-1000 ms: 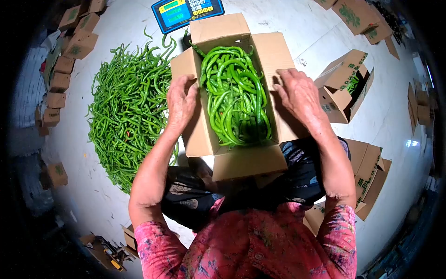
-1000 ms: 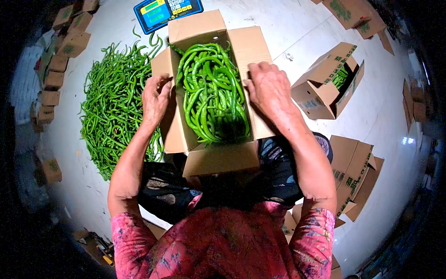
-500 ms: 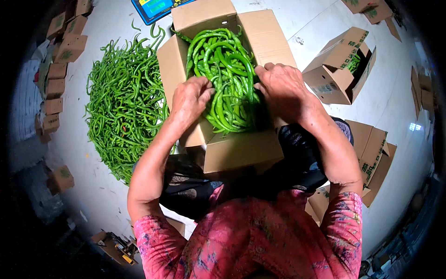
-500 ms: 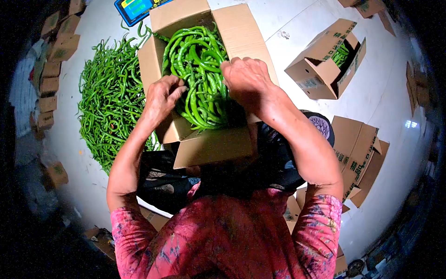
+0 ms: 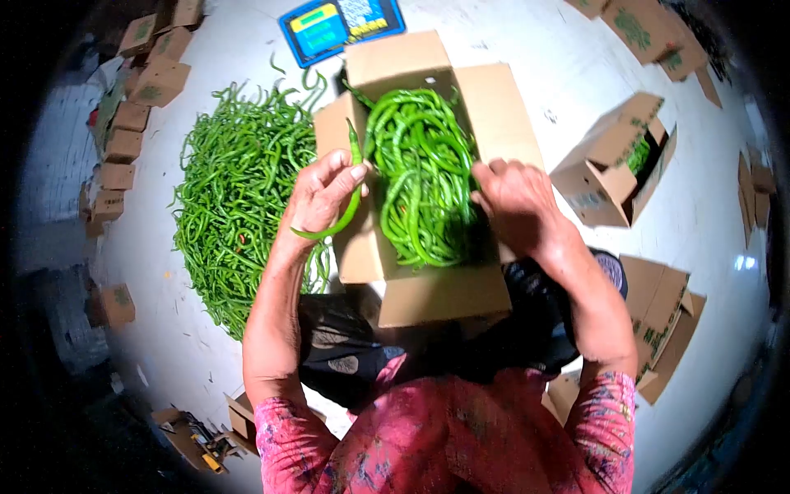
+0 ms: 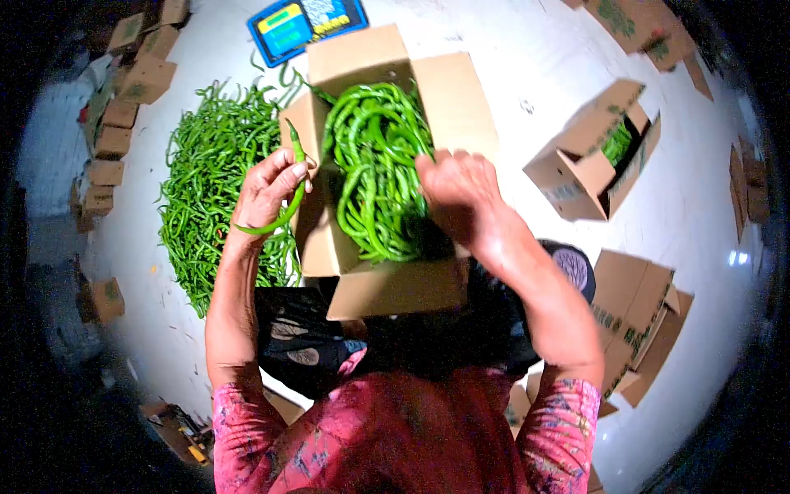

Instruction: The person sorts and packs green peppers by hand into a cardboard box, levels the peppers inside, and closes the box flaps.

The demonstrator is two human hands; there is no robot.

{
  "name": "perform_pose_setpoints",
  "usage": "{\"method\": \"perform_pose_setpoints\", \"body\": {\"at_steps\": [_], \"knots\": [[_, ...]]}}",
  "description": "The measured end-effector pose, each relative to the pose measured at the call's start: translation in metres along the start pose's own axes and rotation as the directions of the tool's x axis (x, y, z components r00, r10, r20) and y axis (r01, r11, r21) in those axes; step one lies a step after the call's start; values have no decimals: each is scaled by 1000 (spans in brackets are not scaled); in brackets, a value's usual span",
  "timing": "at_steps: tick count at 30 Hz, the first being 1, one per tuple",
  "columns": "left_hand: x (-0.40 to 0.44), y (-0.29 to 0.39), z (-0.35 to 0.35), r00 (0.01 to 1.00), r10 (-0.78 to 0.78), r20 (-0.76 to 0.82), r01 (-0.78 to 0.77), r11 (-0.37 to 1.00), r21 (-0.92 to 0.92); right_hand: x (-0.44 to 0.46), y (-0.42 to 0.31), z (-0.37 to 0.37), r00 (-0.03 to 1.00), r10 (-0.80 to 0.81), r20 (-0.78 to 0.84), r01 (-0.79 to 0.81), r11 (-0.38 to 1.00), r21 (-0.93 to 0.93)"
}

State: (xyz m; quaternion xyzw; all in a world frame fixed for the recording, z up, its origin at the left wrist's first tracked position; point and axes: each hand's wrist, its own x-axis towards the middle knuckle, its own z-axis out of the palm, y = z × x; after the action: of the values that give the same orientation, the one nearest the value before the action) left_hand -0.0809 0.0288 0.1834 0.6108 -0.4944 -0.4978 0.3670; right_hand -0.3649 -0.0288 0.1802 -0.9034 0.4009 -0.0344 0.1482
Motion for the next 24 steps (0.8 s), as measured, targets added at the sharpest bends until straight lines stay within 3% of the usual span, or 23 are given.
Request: {"method": "perform_pose_setpoints", "body": {"at_steps": [3,6,9,13,24], "knots": [[-2,-3,-13,988,-27,-153,39,996,76,-2,-6,5,991,-64,-116,69,997,43],[-5,-5,-29,948,110,-298,-11,949,316,-3,-12,0,997,-50,-65,52,998,28],[-8,-10,-44,931,92,-354,40,936,351,-2,-16,-9,998,-2,58,0,999,36],[-9,-41,-66,943,80,-322,68,903,425,1,-18,-3,994,-32,108,38,997,-59],[-17,-54,-82,940,100,-325,91,847,524,3,-28,1,985,-105,137,119,988,-98]]}}
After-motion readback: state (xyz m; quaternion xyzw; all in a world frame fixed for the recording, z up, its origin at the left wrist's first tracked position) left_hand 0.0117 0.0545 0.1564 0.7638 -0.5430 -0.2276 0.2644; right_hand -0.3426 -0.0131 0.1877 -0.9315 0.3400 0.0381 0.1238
